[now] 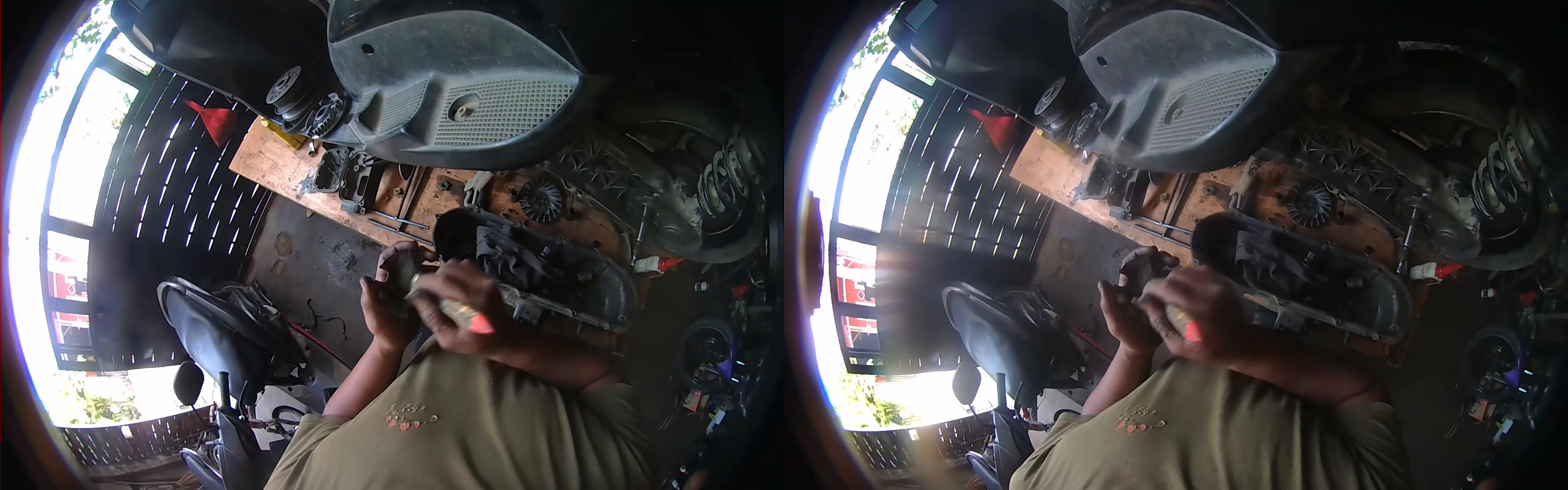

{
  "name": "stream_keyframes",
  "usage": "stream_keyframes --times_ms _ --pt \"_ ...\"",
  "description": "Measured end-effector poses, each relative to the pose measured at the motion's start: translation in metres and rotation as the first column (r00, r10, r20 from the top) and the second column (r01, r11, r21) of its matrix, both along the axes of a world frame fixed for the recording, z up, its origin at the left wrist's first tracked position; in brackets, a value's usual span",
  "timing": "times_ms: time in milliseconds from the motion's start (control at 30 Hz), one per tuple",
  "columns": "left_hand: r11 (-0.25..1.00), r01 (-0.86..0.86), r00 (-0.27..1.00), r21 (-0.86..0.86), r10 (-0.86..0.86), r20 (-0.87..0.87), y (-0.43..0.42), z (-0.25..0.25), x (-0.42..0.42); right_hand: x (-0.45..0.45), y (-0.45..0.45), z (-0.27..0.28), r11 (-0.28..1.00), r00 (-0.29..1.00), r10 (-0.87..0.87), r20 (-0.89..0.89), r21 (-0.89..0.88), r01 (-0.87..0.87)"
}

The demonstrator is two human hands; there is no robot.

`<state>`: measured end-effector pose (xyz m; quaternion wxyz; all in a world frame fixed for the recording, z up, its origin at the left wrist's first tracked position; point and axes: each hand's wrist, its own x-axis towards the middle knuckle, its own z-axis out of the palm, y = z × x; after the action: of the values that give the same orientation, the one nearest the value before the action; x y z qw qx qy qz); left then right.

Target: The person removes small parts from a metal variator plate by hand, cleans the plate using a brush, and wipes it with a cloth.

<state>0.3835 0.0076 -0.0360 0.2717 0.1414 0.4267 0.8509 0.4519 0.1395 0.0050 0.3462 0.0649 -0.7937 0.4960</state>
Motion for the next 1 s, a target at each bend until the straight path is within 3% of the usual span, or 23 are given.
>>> stream_keyframes --times_ms 33,67,100,133,167,233,333,367,467,500,533,567,600,633,667,700,767,833,900,933,967,1000 --pt "0.999 0.039 0.999 0.008 -0.038 -0.020 -0.001 -0.006 -0.005 0.005 -0.004 -0.001 0.991 0.991 0.107 0.077 0.077 -0.113" --pt "0.994 0.070 0.998 0.081 -0.070 -0.006 -0.001 -0.009 -0.007 0.006 -0.005 -0.003 0.976 0.975 0.211 0.067 0.034 -0.214" --pt "0.983 0.100 0.995 0.155 -0.102 0.006 0.000 -0.011 -0.008 0.006 0.001 0.001 0.951 0.950 0.297 0.094 -0.121 -0.285" --pt "0.990 0.082 0.995 0.112 -0.088 0.046 0.000 -0.004 -0.005 0.007 0.008 0.007 0.898 0.918 0.382 0.107 -0.276 -0.342" --pt "0.990 0.074 0.996 0.117 -0.079 0.043 -0.001 -0.010 -0.005 0.010 0.015 0.012 0.903 0.924 0.352 0.152 -0.314 -0.292" --pt "0.998 0.026 0.999 0.052 -0.025 -0.025 0.000 -0.012 -0.004 0.008 0.011 0.007 0.912 0.973 0.221 0.063 -0.367 -0.184" --pt "0.996 0.070 0.996 0.063 -0.073 0.052 0.001 -0.006 -0.007 0.002 0.011 -0.009 0.977 0.977 0.194 0.094 -0.114 -0.183" --pt "0.997 -0.039 0.999 -0.071 0.042 0.034 0.003 -0.006 -0.009 0.001 0.015 -0.011 0.992 0.992 0.022 0.125 0.123 -0.037" --pt "0.996 0.029 1.000 -0.087 -0.029 -0.002 -0.002 -0.005 -0.007 0.005 0.019 0.001 0.993 0.992 -0.050 0.114 0.113 0.038" --pt "0.996 0.044 0.998 -0.082 -0.047 -0.039 -0.003 -0.002 -0.005 0.008 0.016 0.003 1.000 0.992 -0.008 0.127 -0.023 0.011" --pt "0.996 0.039 0.998 -0.086 -0.043 -0.037 -0.003 -0.004 -0.003 0.009 0.009 0.000 0.948 0.972 0.143 0.185 -0.307 -0.081" --pt "0.999 0.039 0.999 -0.031 -0.039 0.006 -0.002 -0.007 -0.002 0.010 0.004 -0.002 0.812 0.933 0.299 0.198 -0.566 -0.141" --pt "0.999 0.037 0.998 0.028 -0.038 0.048 -0.001 -0.008 -0.001 0.009 0.006 -0.001 0.814 0.933 0.301 0.197 -0.563 -0.144" --pt "0.999 0.036 0.996 0.028 -0.038 0.083 -0.003 -0.006 -0.004 0.007 0.008 -0.001 0.963 0.953 0.113 0.283 -0.266 -0.035" --pt "0.999 0.032 0.996 0.033 -0.035 0.081 -0.005 -0.009 -0.006 0.005 0.010 0.000 0.995 0.949 -0.092 0.301 0.064 0.077" --pt "0.998 0.057 0.990 0.008 -0.058 0.129 -0.009 -0.016 -0.009 0.007 0.012 0.002 0.979 0.914 -0.188 0.359 0.144 0.144" --pt "0.996 0.071 0.984 -0.049 -0.062 0.167 -0.013 -0.017 -0.007 0.016 0.023 0.026 0.962 0.941 -0.196 0.277 0.241 0.130" --pt "0.996 0.069 0.988 -0.061 -0.060 0.142 -0.012 -0.011 -0.005 0.018 0.020 0.026 0.991 0.971 0.015 0.237 -0.130 0.016" --pt "0.996 0.087 0.987 -0.009 -0.085 0.140 -0.008 -0.008 -0.005 0.013 0.007 0.008 0.909 0.967 0.211 0.145 -0.393 -0.139" --pt "0.994 0.102 0.981 0.049 -0.109 0.163 -0.005 -0.006 -0.005 0.010 0.007 -0.004 0.971 0.965 0.153 0.211 -0.216 -0.106" --pt "0.997 0.082 0.993 -0.012 -0.080 0.083 -0.005 -0.005 -0.008 0.008 0.008 -0.010 0.997 0.961 0.083 0.265 -0.028 -0.078" --pt "0.998 0.067 0.992 -0.018 -0.064 0.106 -0.008 -0.008 -0.013 0.013 0.013 -0.002 0.986 0.907 -0.104 0.407 0.160 0.041"
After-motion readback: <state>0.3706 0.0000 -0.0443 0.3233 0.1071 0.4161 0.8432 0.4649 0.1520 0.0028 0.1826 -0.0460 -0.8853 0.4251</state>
